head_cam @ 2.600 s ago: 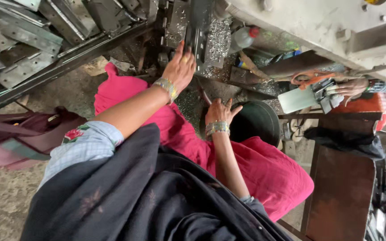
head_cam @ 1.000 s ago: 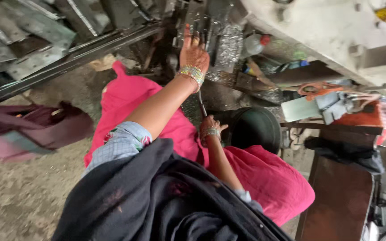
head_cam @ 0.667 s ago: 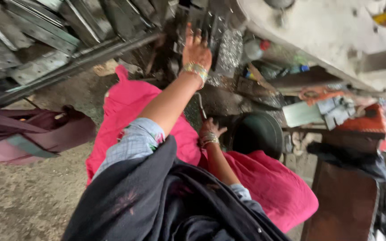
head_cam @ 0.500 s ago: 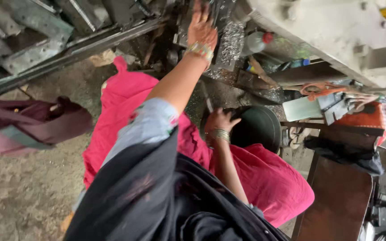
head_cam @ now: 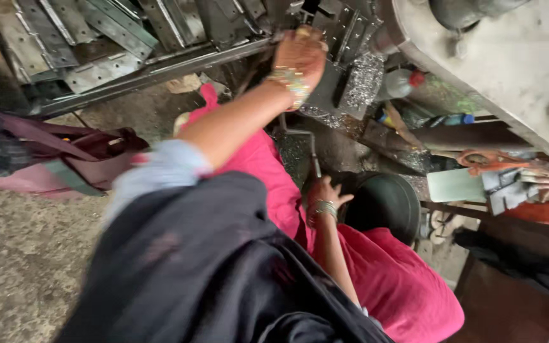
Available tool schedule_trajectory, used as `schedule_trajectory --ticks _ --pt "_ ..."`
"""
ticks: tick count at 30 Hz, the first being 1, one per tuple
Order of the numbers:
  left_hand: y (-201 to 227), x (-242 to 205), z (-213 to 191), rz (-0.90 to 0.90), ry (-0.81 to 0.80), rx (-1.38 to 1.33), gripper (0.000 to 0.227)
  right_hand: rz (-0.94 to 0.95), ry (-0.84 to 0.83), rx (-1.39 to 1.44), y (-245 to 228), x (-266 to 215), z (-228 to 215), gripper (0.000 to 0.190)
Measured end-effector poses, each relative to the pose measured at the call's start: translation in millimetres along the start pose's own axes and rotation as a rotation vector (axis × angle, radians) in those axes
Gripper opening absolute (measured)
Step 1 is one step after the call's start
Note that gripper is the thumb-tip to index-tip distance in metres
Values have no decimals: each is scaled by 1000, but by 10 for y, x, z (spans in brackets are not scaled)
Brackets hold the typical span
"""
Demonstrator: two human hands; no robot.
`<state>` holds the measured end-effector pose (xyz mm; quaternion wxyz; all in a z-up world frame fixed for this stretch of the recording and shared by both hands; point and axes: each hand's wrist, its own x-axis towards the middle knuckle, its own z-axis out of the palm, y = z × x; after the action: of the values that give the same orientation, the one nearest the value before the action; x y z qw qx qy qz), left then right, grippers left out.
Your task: The person sits and repeatedly places small metal brackets against a grinding wheel, using a metal rod to hold and guide the pieces. They remove each piece after grinding and place it into a nearby pile, continuing the process with new pieces from a stack.
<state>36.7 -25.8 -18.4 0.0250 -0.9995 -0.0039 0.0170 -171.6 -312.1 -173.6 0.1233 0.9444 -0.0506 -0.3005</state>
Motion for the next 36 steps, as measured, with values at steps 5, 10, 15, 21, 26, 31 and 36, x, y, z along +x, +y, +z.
schedule_trajectory --ticks 5,10,15,21,26,31,36 --pt "-1686 -395 286 120 78 191 19 75 96 138 -26 27 143 44" --pt "-2863 -530 400 245 127 61 26 93 -43 297 -226 103 92 43" --pt "-2927 -483 303 349 144 -106 34 116 6 278 -126 -131 -43 39" --pt "-2936 -800 238 319 141 -373 34 44 73 246 -44 -205 -79 39" --pt "-2873 -897 -275 247 126 -338 26 81 101 331 -4 -127 -69 32" --pt "-2211 -775 -640 306 139 -469 37 102 118 291 -22 -33 33 32" --pt "-308 -317 -177 369 486 -748 19 82 168 352 -61 -124 -72 32"
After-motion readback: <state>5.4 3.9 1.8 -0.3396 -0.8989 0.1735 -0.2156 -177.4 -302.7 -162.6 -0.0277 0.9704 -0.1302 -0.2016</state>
